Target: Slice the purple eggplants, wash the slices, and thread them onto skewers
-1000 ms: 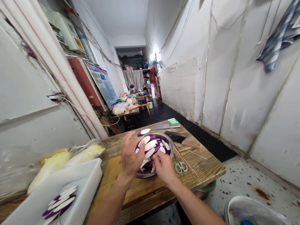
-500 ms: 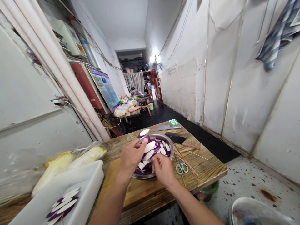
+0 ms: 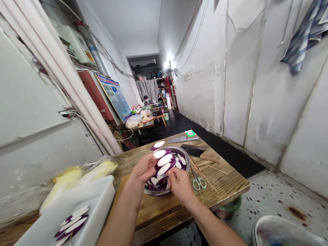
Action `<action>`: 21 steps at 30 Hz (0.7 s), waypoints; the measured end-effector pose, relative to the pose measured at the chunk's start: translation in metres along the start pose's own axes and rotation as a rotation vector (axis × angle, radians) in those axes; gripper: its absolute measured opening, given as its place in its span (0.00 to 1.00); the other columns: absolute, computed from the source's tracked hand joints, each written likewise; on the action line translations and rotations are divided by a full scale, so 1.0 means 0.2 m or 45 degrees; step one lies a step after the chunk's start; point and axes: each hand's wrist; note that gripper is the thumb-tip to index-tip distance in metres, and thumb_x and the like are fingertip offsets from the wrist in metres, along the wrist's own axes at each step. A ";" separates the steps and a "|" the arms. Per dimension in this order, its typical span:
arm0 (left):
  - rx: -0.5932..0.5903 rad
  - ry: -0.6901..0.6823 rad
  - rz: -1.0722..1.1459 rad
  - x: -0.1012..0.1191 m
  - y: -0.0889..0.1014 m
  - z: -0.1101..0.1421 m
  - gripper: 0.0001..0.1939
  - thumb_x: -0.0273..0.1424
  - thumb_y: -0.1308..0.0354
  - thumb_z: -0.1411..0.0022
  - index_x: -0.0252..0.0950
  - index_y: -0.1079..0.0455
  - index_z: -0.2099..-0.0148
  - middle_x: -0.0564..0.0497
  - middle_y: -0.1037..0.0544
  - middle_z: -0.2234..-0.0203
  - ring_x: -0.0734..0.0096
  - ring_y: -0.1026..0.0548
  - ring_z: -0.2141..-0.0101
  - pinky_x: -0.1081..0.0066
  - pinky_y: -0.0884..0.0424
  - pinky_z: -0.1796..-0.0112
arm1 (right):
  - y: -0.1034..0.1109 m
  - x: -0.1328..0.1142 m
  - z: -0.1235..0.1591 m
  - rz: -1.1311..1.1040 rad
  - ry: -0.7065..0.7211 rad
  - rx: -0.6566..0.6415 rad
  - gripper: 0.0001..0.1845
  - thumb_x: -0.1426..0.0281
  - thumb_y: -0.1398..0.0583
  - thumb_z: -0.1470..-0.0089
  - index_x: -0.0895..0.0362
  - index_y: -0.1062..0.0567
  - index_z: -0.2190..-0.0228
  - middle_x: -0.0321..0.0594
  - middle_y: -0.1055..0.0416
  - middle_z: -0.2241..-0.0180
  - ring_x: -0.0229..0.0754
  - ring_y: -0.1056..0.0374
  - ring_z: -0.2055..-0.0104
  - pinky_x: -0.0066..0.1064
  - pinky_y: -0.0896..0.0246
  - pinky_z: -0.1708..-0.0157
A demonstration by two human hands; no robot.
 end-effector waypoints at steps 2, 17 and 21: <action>0.011 0.050 0.053 0.00 0.02 -0.01 0.04 0.19 0.46 0.50 0.30 0.32 0.73 0.53 0.27 0.83 0.76 0.29 0.81 0.75 0.30 0.72 | 0.00 -0.01 0.00 -0.002 -0.008 -0.005 0.14 0.60 0.48 0.49 0.58 0.32 0.75 0.27 0.43 0.90 0.29 0.54 0.89 0.24 0.60 0.88; 0.125 0.004 0.012 0.02 0.08 -0.03 0.13 0.34 0.47 0.38 0.29 0.30 0.59 0.45 0.22 0.74 0.70 0.24 0.76 0.70 0.26 0.71 | 0.00 -0.04 0.03 -0.018 -0.102 -0.057 0.14 0.59 0.47 0.49 0.58 0.32 0.75 0.26 0.43 0.90 0.28 0.56 0.90 0.23 0.63 0.88; 0.139 0.002 0.013 0.05 0.07 -0.07 0.11 0.32 0.46 0.39 0.27 0.30 0.61 0.43 0.23 0.75 0.68 0.24 0.74 0.68 0.26 0.70 | 0.00 -0.04 0.04 0.041 -0.092 -0.093 0.13 0.61 0.47 0.49 0.58 0.31 0.76 0.27 0.42 0.90 0.28 0.55 0.90 0.23 0.62 0.88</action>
Point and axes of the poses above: each hand's wrist, its own z-axis away from the middle knuckle, its own y-axis out of the back of the hand, x = y × z
